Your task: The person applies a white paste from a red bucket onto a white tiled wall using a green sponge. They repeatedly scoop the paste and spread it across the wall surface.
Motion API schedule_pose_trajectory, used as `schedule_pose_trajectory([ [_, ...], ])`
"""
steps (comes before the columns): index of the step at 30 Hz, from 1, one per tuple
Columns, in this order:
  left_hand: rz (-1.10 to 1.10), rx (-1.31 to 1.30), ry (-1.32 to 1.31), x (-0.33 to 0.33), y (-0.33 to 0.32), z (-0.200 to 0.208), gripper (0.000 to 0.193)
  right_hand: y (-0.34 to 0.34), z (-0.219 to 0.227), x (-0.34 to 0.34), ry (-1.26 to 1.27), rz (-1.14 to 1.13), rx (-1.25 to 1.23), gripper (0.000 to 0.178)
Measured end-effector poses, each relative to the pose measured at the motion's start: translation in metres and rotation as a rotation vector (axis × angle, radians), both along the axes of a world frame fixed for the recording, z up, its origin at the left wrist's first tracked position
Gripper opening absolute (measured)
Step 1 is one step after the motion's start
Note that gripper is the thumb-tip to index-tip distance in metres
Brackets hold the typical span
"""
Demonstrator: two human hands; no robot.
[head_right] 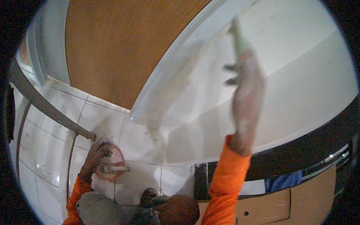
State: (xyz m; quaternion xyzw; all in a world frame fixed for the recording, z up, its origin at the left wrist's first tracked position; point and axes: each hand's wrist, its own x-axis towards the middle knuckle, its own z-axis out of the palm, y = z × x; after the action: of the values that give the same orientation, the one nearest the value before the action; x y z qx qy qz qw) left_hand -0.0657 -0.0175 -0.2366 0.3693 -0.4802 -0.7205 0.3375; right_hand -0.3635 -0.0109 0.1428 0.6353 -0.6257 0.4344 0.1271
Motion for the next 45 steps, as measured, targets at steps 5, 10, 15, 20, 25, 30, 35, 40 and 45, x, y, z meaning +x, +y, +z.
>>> schedule_pose_trajectory([
  [5,-0.081,0.024,0.153,-0.047,0.002,0.027,0.034,-0.023,0.112,-0.009,0.322,-0.164,-0.076,0.084],
  [10,-0.129,0.047,0.196,-0.065,0.000,-0.003,0.032,-0.031,0.148,-0.011,0.400,-0.230,0.037,0.081],
  [15,-0.136,-0.031,0.174,-0.059,0.001,-0.004,0.029,-0.033,0.147,-0.004,0.508,-0.335,0.093,0.073],
  [20,-0.122,0.014,0.052,-0.040,0.001,0.018,0.028,-0.033,0.129,-0.003,0.623,-0.386,0.117,0.068],
  [25,-0.052,-0.011,0.036,-0.020,0.008,-0.003,0.030,-0.038,0.073,0.007,0.620,-0.299,0.148,0.080],
  [30,0.016,0.060,-0.009,-0.013,0.021,-0.016,0.031,-0.039,0.000,0.003,0.688,-0.300,0.172,0.053],
  [35,-0.009,0.141,-0.011,-0.010,0.021,-0.016,0.029,-0.035,-0.066,0.016,0.594,-0.279,0.296,0.050],
  [40,0.021,0.060,0.049,0.003,0.025,-0.022,0.029,-0.041,-0.131,0.019,0.657,-0.279,0.207,0.045],
  [45,0.038,0.165,-0.024,0.003,0.028,-0.020,0.028,-0.024,-0.195,0.020,0.454,-0.057,0.524,0.048],
])
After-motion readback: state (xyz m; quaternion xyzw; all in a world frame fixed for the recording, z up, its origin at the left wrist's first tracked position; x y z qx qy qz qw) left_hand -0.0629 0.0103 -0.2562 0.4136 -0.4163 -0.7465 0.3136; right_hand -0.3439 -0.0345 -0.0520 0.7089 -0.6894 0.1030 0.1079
